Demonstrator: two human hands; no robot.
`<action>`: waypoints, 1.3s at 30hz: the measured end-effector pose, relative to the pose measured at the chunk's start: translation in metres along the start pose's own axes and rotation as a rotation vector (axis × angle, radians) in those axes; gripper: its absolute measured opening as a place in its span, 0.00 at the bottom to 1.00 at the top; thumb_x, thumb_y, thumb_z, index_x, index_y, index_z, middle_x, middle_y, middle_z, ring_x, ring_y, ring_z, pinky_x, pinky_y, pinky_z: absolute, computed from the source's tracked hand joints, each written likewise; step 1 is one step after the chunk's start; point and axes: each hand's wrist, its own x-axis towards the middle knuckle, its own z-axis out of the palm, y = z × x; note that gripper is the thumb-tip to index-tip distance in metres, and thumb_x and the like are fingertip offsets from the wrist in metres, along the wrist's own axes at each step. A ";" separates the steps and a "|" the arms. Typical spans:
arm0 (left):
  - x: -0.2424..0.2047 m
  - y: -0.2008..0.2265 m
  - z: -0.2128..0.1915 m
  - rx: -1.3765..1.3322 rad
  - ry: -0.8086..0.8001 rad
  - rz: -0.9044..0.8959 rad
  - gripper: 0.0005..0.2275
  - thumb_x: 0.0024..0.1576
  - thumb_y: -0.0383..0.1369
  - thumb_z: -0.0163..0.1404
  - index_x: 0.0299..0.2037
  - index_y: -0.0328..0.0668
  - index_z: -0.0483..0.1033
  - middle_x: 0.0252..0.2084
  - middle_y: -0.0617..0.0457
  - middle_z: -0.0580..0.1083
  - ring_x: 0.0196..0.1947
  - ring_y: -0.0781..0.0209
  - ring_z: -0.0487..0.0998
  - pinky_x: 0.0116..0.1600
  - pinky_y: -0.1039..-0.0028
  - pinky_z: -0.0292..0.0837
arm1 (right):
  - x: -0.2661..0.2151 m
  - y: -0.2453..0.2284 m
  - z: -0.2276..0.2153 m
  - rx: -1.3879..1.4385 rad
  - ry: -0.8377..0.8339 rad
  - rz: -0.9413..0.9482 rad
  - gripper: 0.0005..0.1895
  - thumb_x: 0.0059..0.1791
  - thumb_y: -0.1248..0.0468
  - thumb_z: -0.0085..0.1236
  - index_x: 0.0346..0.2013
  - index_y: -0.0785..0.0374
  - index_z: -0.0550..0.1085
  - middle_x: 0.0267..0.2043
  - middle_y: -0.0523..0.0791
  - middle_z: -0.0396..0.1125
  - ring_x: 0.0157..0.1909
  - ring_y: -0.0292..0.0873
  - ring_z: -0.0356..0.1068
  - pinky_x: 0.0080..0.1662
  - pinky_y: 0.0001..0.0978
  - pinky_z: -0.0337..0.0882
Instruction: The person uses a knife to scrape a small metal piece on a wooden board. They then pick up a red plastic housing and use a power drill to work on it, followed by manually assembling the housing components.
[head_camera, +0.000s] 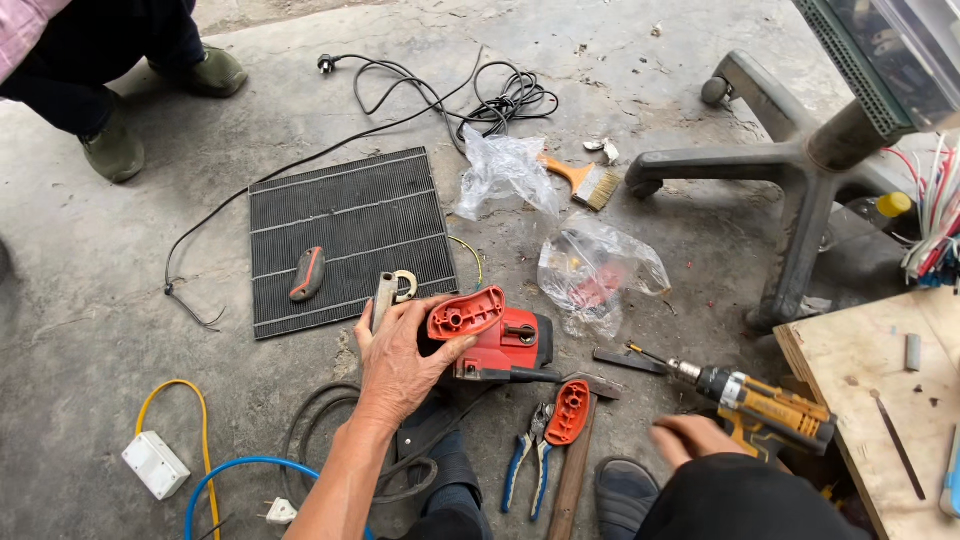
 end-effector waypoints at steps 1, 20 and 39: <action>-0.002 0.003 0.001 -0.023 -0.024 -0.012 0.26 0.55 0.63 0.56 0.59 0.66 0.80 0.54 0.71 0.83 0.62 0.67 0.77 0.82 0.43 0.35 | 0.009 -0.001 0.024 -0.014 -0.067 -0.192 0.28 0.51 0.39 0.63 0.62 0.42 0.83 0.62 0.34 0.80 0.62 0.33 0.80 0.67 0.24 0.74; -0.003 0.000 -0.002 -0.092 -0.026 -0.007 0.26 0.55 0.61 0.56 0.60 0.66 0.80 0.56 0.69 0.83 0.63 0.65 0.77 0.80 0.40 0.34 | -0.024 -0.137 -0.011 0.251 -0.131 -0.274 0.16 0.52 0.54 0.68 0.53 0.51 0.77 0.52 0.43 0.83 0.54 0.43 0.81 0.62 0.42 0.78; -0.007 -0.006 -0.006 -0.224 -0.073 -0.053 0.27 0.55 0.52 0.63 0.66 0.69 0.76 0.57 0.66 0.83 0.70 0.64 0.73 0.85 0.39 0.32 | -0.068 -0.270 -0.008 -0.257 0.102 -1.450 0.47 0.51 0.56 0.69 0.81 0.59 0.58 0.71 0.57 0.66 0.67 0.61 0.70 0.63 0.52 0.71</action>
